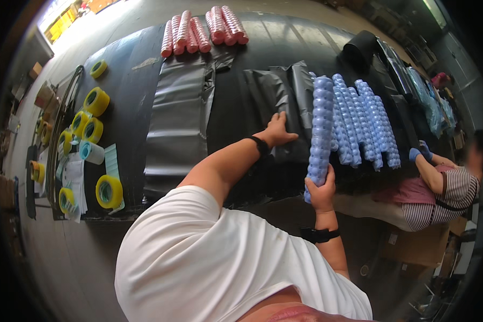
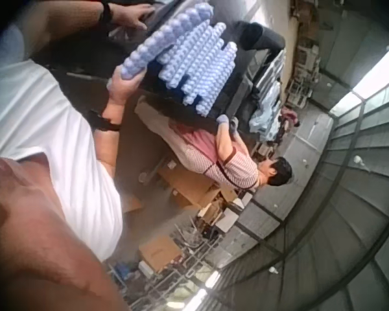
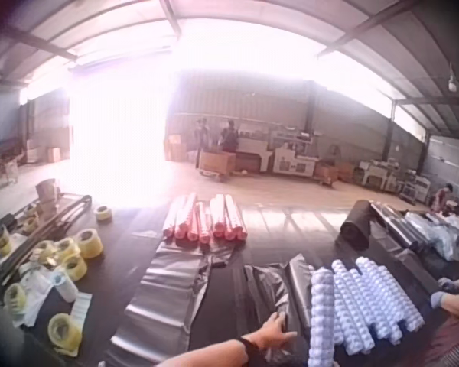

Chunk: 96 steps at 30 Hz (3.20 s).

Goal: Wrapping blue and pink foam rollers in grey plastic sheets.

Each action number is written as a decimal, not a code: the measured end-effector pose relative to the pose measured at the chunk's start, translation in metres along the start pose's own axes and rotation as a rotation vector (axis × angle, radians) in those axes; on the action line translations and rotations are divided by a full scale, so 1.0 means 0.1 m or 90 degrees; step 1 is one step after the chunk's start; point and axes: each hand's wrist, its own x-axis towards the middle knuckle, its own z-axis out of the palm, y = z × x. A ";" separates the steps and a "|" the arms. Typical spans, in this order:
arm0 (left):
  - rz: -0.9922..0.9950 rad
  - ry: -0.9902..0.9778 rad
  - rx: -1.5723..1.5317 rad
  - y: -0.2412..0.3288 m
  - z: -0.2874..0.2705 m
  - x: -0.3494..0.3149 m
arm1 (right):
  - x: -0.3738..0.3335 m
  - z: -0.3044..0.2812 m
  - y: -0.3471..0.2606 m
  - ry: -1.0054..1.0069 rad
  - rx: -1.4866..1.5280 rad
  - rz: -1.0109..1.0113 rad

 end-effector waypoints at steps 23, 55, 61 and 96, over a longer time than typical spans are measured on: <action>0.273 -0.075 0.211 0.87 -0.04 -0.21 | -0.84 -0.65 0.77 -0.044 0.209 0.088; -0.036 0.025 0.210 -1.60 -2.00 -3.46 | -1.51 0.78 -0.65 -0.493 0.045 -0.164; -0.254 0.050 -0.148 -1.57 -1.97 -3.19 | -1.78 0.64 -0.85 -0.492 -0.027 -0.120; -0.025 0.104 -0.079 -0.48 -0.83 -3.27 | -0.92 1.47 -1.06 -0.468 0.344 0.285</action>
